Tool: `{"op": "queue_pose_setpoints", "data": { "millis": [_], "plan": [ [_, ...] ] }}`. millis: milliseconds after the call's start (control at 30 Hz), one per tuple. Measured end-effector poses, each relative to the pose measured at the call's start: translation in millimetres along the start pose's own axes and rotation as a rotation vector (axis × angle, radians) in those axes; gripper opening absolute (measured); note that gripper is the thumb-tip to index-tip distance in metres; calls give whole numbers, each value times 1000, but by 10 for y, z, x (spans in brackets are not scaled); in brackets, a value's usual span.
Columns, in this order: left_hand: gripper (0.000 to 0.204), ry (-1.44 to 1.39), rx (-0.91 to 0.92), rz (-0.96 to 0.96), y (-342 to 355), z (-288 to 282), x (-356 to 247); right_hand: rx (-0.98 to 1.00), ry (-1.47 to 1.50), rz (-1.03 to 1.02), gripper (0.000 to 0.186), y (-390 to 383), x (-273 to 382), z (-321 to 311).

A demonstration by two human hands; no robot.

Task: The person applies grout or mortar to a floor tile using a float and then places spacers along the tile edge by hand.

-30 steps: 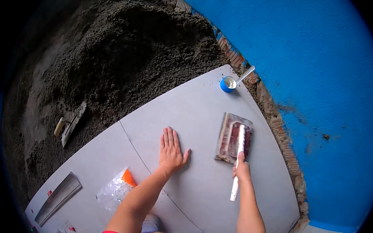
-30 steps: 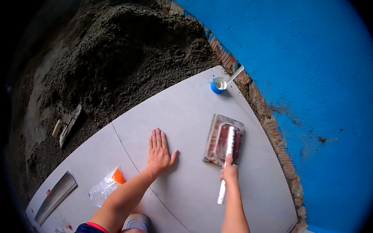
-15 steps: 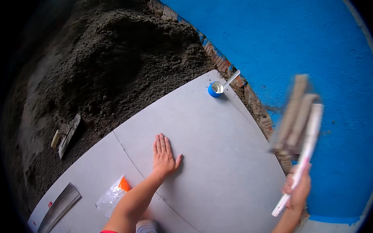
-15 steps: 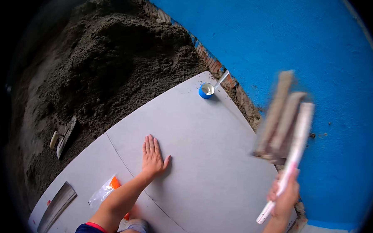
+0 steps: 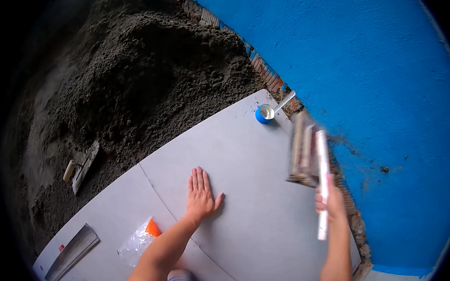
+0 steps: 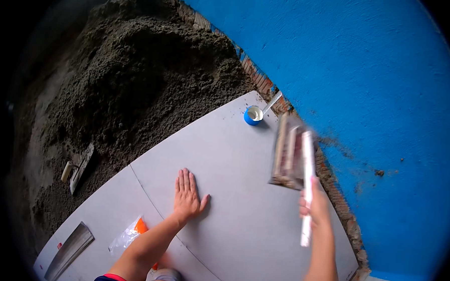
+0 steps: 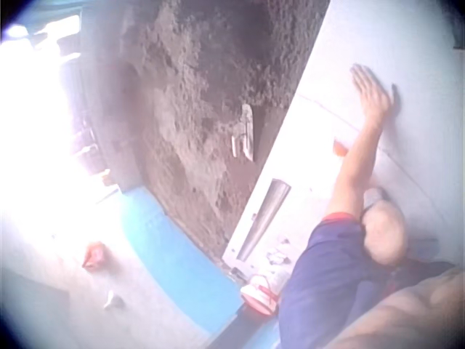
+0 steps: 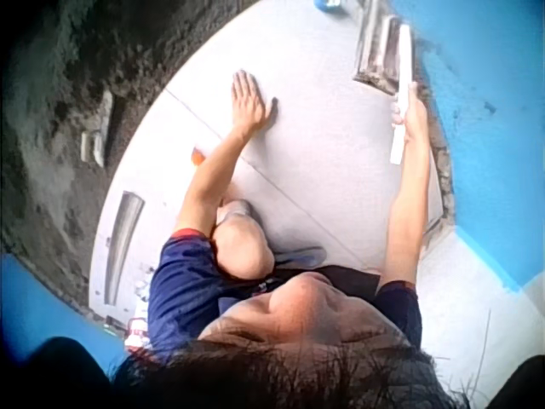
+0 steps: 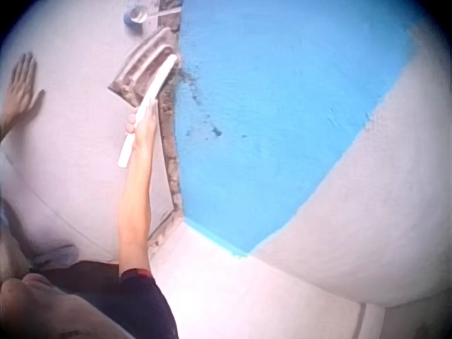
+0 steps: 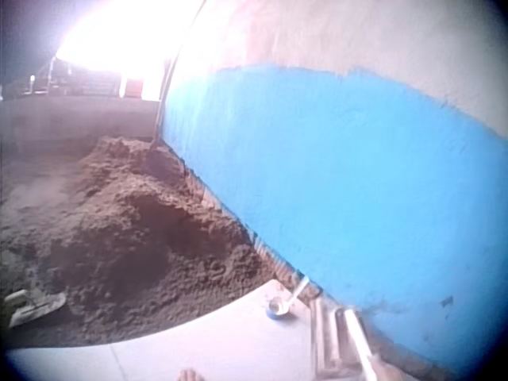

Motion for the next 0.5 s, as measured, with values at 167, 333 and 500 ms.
{"op": "queue_pose_setpoints", "data": {
  "millis": [167, 333, 500],
  "plan": [
    [94, -21, 8, 3, 5, 48, -87, -362, 283, -394, 52, -621, -114, -425],
    [95, -29, -21, 49, 104, 65, -264, -382, -452, -53, 63, 434, -1530, 429],
    [96, -32, -59, 30, 34, 5, -78, 175, -77, 102, 55, 244, -91, 593]
  ]
}}
Point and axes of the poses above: each hand's wrist, its own y-axis towards the middle knuckle, its own z-axis out of the palm, x = y × z, the point moved 1 cm from there along y, towards the middle knuckle, and after that the axes turned 5 degrees about -x, right-handed, at the moved point
